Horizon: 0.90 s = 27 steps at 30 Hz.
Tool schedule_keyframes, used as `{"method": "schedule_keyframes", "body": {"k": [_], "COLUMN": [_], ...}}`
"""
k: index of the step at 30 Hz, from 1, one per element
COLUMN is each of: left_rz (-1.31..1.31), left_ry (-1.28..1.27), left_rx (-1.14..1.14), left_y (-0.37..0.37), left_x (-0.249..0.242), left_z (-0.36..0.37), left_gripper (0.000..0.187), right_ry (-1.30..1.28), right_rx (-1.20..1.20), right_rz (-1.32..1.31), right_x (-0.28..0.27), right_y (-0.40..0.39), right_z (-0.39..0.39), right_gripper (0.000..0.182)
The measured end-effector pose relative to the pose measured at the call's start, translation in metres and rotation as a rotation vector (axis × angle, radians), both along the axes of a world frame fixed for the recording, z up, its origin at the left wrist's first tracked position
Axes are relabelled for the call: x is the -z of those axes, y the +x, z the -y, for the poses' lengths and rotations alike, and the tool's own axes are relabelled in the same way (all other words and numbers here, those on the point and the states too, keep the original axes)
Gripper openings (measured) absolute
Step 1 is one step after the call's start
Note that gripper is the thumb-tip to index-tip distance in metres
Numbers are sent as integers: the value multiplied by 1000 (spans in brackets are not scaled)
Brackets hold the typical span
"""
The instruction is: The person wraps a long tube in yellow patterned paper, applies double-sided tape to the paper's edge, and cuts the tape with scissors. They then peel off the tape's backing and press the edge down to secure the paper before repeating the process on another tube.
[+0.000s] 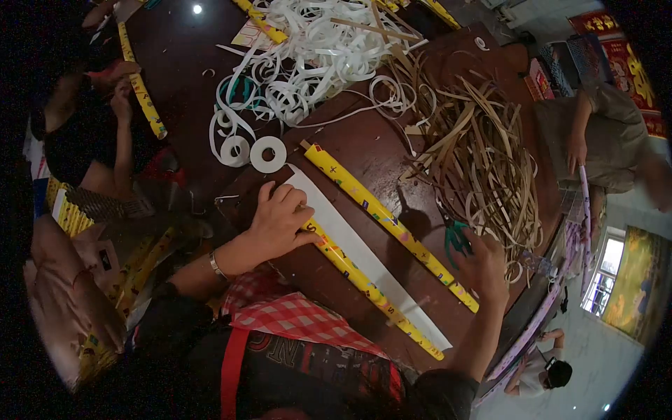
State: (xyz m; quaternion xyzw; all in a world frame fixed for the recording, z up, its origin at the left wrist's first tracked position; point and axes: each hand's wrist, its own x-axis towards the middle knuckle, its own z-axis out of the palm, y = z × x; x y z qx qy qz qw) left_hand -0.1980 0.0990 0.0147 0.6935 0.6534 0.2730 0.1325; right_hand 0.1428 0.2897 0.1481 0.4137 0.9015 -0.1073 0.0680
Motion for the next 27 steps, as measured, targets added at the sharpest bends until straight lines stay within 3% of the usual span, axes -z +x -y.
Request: {"method": "schedule_keyframes", "body": {"k": [9, 12, 14, 17, 18, 21, 27], "left_rz": [39, 30, 27, 11, 10, 37, 71], "left_ry": [120, 124, 111, 104, 111, 78, 55], "left_rx": [-10, -37, -29, -25, -31, -30, 20], "left_y": [5, 7, 8, 7, 7, 6, 1], "left_x": [11, 10, 11, 9, 9, 10, 15], "left_z": [7, 4, 2, 0, -1, 1, 4], "left_gripper": [37, 37, 37, 37, 36, 36, 36], "right_ry": [7, -133, -200, -162, -219, -154, 5], "right_rx": [44, 290, 366, 165, 228, 93, -63], "right_rz": [-326, -988, -1130, -1049, -1124, -985, -943], "right_x": [53, 90, 94, 106, 114, 122, 149], "right_y": [-59, -79, -109, -143, -156, -181, -192], "right_z": [10, 22, 36, 44, 50, 58, 54], "right_gripper": [48, 42, 42, 44, 49, 47, 45]}}
